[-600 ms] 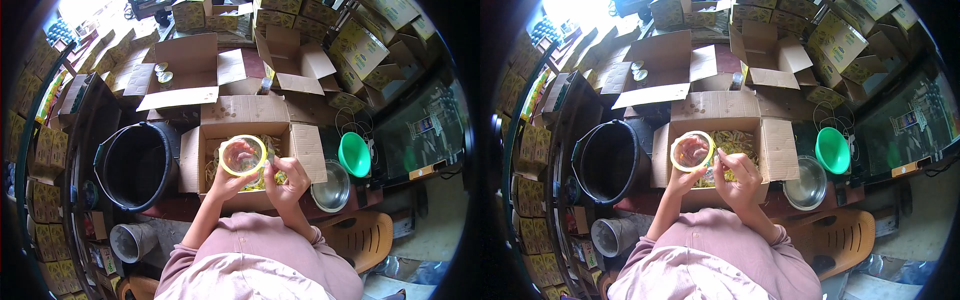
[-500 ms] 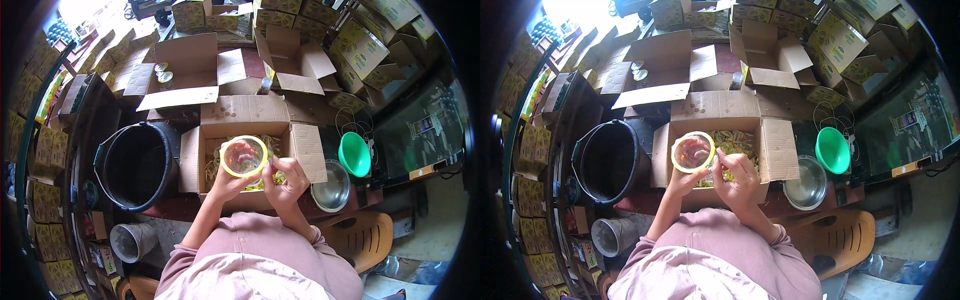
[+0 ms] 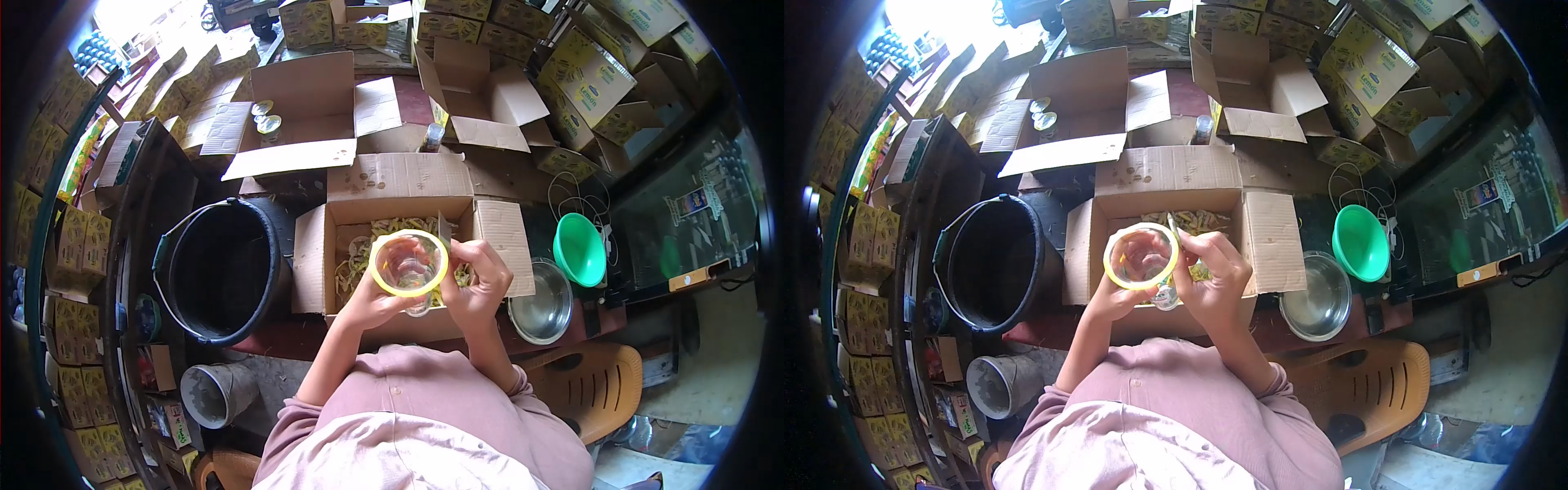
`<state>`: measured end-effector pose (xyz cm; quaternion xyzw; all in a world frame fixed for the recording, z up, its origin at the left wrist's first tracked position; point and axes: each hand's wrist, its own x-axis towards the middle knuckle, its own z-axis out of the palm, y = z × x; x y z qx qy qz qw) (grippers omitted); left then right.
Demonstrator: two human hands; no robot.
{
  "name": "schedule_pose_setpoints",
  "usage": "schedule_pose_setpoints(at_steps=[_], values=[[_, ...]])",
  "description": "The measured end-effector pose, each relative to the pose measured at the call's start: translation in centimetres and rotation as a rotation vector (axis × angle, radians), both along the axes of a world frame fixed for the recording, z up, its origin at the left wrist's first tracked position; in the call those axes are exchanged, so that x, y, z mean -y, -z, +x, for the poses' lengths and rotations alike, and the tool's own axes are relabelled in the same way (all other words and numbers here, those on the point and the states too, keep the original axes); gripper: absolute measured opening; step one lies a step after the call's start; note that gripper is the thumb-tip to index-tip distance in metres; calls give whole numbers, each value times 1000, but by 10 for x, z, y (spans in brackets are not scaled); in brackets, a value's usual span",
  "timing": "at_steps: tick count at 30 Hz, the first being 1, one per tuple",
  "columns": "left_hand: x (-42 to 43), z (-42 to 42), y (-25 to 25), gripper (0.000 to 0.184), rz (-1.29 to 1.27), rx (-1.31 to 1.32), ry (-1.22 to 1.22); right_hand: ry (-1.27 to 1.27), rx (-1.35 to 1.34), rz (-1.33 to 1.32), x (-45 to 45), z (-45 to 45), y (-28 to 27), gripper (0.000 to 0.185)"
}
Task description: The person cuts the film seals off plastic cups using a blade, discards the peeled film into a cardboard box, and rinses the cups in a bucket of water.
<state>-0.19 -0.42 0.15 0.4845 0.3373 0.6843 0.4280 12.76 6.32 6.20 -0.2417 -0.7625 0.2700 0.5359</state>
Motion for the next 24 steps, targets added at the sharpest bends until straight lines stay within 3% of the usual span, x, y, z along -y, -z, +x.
schedule_pose_setpoints(at_steps=[5, 13, 24], values=[[-4, 5, -13, 62, -30, 259, 67, 137, -3, 44, 2, 0, -1, 17], [-3, 4, -6, 65, -13, 333, 95, 108, 14, 66, 11, -2, 3, 20], [-3, 3, -14, 67, 11, -152, -104, 130, 64, 123, 5, 1, 4, 26]])
